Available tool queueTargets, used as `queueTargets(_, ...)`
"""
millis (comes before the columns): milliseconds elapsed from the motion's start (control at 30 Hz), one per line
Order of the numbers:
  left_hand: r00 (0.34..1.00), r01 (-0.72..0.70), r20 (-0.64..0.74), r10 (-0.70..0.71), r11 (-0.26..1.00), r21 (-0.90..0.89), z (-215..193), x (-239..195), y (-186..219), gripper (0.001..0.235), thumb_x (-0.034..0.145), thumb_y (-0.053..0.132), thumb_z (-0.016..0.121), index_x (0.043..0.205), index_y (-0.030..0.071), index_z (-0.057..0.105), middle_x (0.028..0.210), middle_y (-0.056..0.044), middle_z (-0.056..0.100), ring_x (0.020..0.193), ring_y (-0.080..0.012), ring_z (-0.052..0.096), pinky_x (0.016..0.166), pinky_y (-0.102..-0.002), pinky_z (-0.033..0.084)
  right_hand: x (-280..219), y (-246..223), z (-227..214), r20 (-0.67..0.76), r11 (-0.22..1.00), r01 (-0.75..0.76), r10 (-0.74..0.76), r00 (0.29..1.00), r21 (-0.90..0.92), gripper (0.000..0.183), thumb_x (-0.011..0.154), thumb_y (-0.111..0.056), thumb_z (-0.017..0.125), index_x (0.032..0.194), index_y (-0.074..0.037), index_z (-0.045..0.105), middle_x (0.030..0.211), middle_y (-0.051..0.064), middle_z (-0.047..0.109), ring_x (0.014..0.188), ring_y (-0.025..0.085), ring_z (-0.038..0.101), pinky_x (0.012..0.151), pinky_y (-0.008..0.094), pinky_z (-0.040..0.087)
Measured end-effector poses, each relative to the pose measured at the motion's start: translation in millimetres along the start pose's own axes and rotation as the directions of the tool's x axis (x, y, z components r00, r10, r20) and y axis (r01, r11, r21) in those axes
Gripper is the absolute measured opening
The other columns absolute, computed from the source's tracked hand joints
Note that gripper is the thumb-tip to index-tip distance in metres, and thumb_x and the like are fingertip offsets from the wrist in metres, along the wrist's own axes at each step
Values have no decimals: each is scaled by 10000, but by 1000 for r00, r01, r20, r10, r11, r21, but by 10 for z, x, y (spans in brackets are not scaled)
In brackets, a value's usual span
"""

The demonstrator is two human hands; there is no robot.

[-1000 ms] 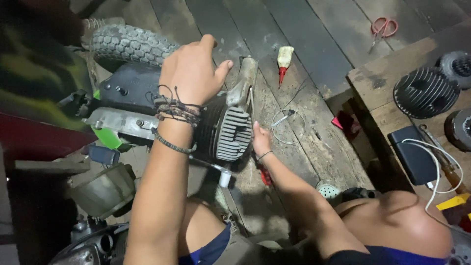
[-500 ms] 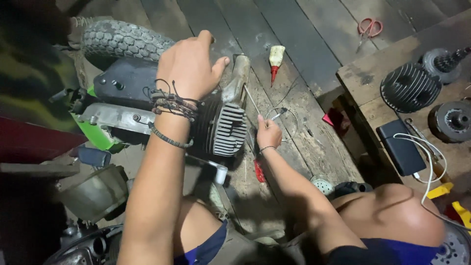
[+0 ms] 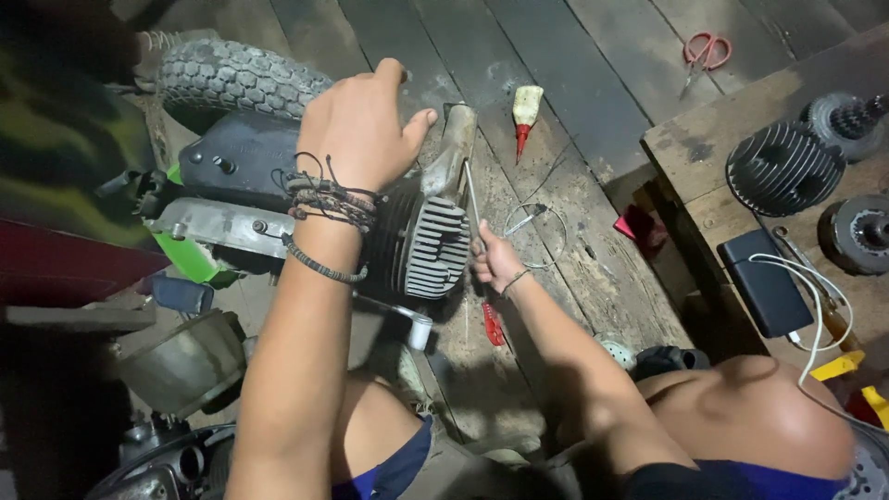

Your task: Cleaning the cooling fins of a motorcycle engine cylinder using a thin metal scraping tool to remove debris.

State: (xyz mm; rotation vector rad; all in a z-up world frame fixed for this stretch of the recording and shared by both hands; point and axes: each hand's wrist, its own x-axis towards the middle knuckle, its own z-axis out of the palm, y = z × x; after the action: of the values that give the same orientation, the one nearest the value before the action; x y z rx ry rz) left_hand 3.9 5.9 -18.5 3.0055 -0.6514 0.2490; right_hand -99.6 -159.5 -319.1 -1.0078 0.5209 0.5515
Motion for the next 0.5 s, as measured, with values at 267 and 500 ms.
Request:
queueTargets(267, 1000, -5, 2, 4, 1000, 20, -5, 1, 8, 437, 1010, 509, 667, 1151, 100, 607, 862, -136, 724, 779, -396, 700, 576, -518, 543, 328, 106, -423, -516, 579, -99, -620, 591, -809, 671, 962, -708, 502, 564, -182, 380, 553, -6, 400, 538, 205, 451, 649, 435, 417)
queueTargets(500, 1000, 5, 20, -5, 1000, 14, -51, -11, 33, 435, 1013, 500, 655, 1168, 95, 616, 863, -132, 725, 788, -387, 702, 587, -521, 552, 29, -223, -247, -470, 823, -11, -314, 825, -568, 581, 944, -620, 525, 657, -124, 625, 1453, 55, 621, 666, 135, 670, 694, 336, 590)
